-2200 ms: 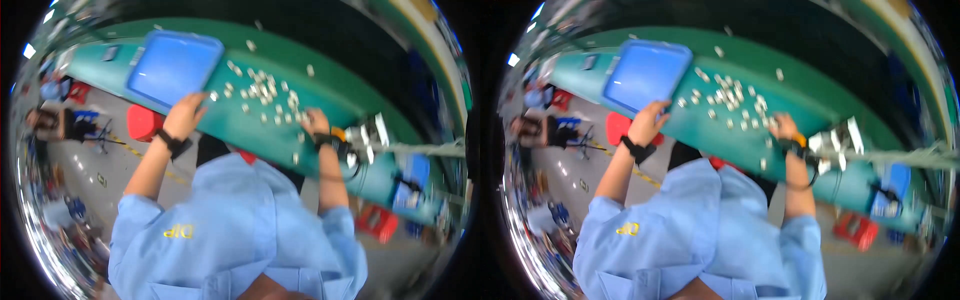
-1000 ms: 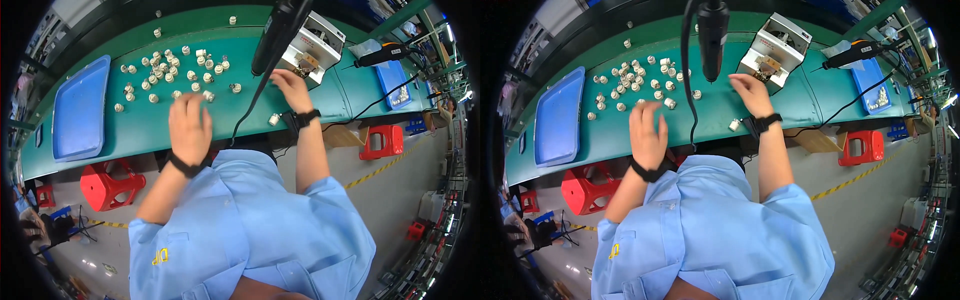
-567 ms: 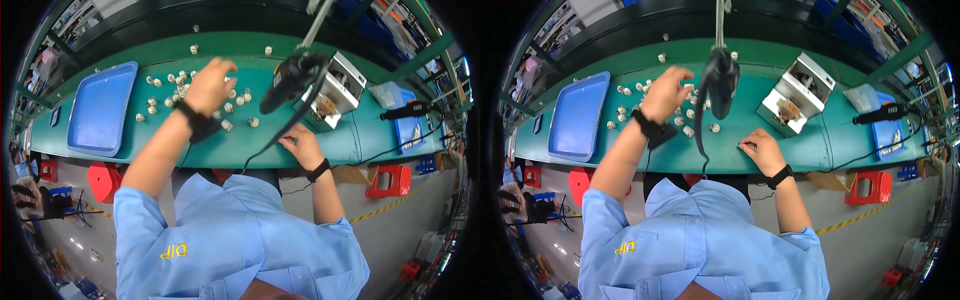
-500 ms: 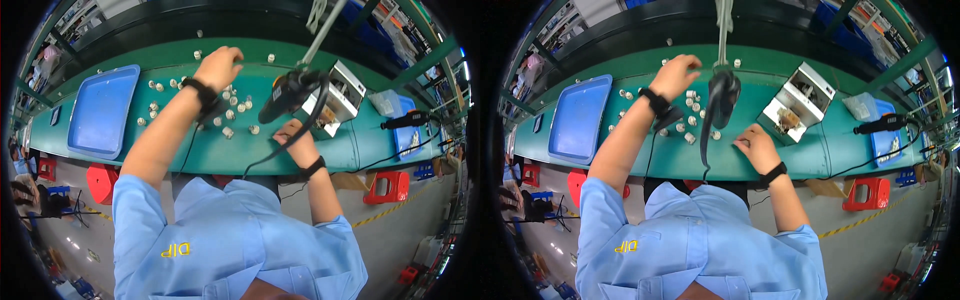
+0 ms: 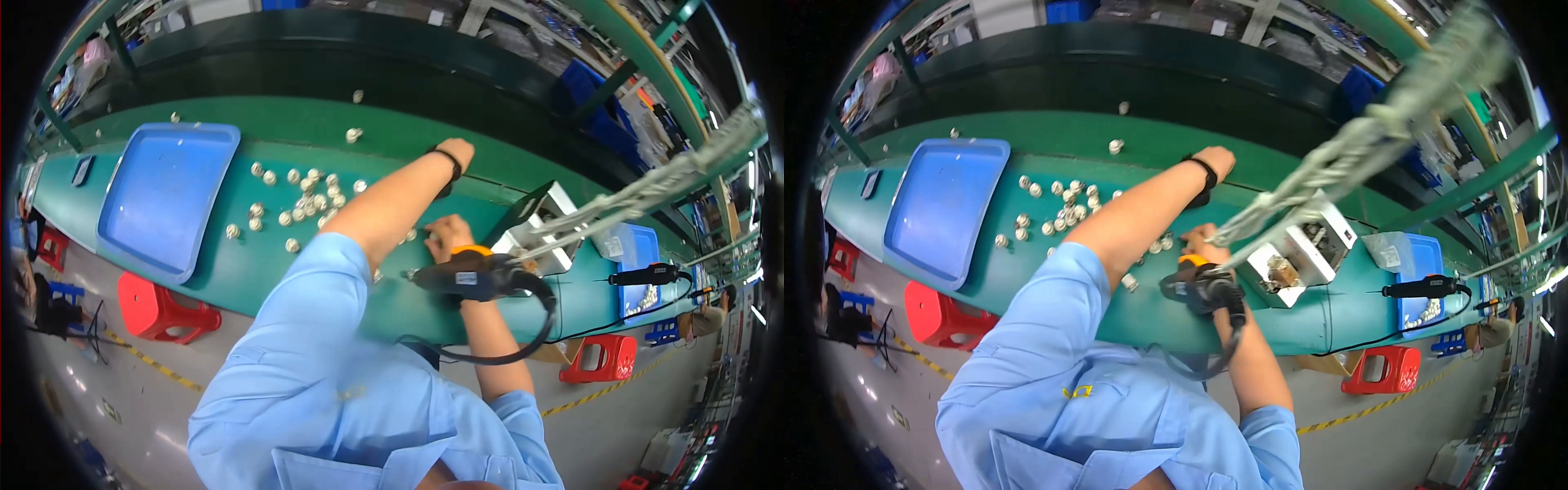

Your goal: The person picks up a white component and a metal piece, places them into a fixture, and uses a power tool on the assembly before setting it aside. This process is repeated multiple times with other components on the work surface.

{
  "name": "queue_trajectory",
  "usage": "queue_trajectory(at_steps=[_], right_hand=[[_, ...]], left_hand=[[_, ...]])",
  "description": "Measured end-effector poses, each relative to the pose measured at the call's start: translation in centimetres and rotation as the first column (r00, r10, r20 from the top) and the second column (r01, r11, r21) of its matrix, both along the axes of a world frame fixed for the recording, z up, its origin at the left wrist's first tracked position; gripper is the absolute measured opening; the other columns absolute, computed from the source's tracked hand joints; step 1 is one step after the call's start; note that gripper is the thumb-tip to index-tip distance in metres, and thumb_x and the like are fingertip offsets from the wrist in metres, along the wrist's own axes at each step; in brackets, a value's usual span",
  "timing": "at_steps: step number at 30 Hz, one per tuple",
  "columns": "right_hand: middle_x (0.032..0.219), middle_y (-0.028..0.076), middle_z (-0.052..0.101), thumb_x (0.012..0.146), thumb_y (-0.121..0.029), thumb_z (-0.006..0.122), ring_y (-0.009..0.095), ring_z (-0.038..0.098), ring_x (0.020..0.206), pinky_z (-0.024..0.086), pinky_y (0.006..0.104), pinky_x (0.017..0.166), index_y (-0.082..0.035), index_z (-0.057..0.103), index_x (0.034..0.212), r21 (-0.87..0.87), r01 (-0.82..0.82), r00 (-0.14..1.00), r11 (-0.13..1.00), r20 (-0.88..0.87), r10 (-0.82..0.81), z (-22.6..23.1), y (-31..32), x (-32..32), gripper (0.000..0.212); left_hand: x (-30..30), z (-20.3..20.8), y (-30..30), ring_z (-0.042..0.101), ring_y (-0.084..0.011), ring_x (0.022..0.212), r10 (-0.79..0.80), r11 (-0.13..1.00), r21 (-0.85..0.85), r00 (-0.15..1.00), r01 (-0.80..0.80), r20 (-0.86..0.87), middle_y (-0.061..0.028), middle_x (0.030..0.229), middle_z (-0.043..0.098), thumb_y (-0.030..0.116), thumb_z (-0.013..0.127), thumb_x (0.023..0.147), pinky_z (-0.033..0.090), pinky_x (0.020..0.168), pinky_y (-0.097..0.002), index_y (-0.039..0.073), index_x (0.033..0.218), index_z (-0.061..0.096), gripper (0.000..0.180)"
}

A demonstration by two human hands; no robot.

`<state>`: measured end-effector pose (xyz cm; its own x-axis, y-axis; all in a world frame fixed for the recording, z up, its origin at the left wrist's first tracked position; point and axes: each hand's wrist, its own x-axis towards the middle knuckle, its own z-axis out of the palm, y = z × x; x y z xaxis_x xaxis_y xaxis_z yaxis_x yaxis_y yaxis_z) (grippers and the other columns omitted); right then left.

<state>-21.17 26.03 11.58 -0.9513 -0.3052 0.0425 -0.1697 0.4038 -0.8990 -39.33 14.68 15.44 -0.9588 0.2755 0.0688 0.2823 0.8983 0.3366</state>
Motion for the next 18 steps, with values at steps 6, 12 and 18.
queue_trajectory(at_steps=[6, 12, 18], right_hand=[[0.093, 0.011, 0.058, 0.062, -0.001, 0.08, 0.025, 0.059, 0.08, 0.051, 0.034, 0.07, -0.007, 0.069, 0.097, 0.307, 0.042, 0.884, 0.951, -0.454, 0.108, 3.4, -0.7, -1.1, 0.037], [0.096, 0.011, 0.059, 0.066, -0.002, 0.08, 0.025, 0.062, 0.082, 0.052, 0.0315, 0.072, -0.004, 0.069, 0.097, 0.449, -0.064, 0.92, 0.891, -0.32, 0.227, 3.4, 1.2, -1.4, 0.033], [0.097, 0.011, 0.059, 0.068, -0.001, 0.079, 0.025, 0.063, 0.081, 0.053, 0.0315, 0.076, -0.003, 0.069, 0.095, 0.456, -0.097, 0.951, 0.885, -0.221, 0.218, 5.1, -2.1, -2.1, 0.03]], left_hand=[[6.0, 9.5, -11.4, 0.066, -0.0296, 0.087, -0.145, 0.987, 0.059, 0.984, 0.152, -0.105, -0.0125, 0.09, 0.069, 0.01, 0.064, 0.074, 0.053, 0.076, -0.0389, 0.009, 0.091, 0.069, 0.018], [16.7, 10.8, -27.2, 0.066, -0.0266, 0.086, 0.06, 0.992, 0.101, 0.981, -0.08, 0.185, -0.0105, 0.088, 0.068, 0.007, 0.064, 0.075, 0.052, 0.075, -0.0372, 0.006, 0.094, 0.067, 0.02], [22.0, 7.3, -32.4, 0.066, -0.0281, 0.089, 0.235, 0.972, -0.041, 0.956, -0.232, 0.173, -0.011, 0.089, 0.069, 0.004, 0.066, 0.071, 0.052, 0.077, -0.0372, 0.007, 0.093, 0.067, 0.022]])
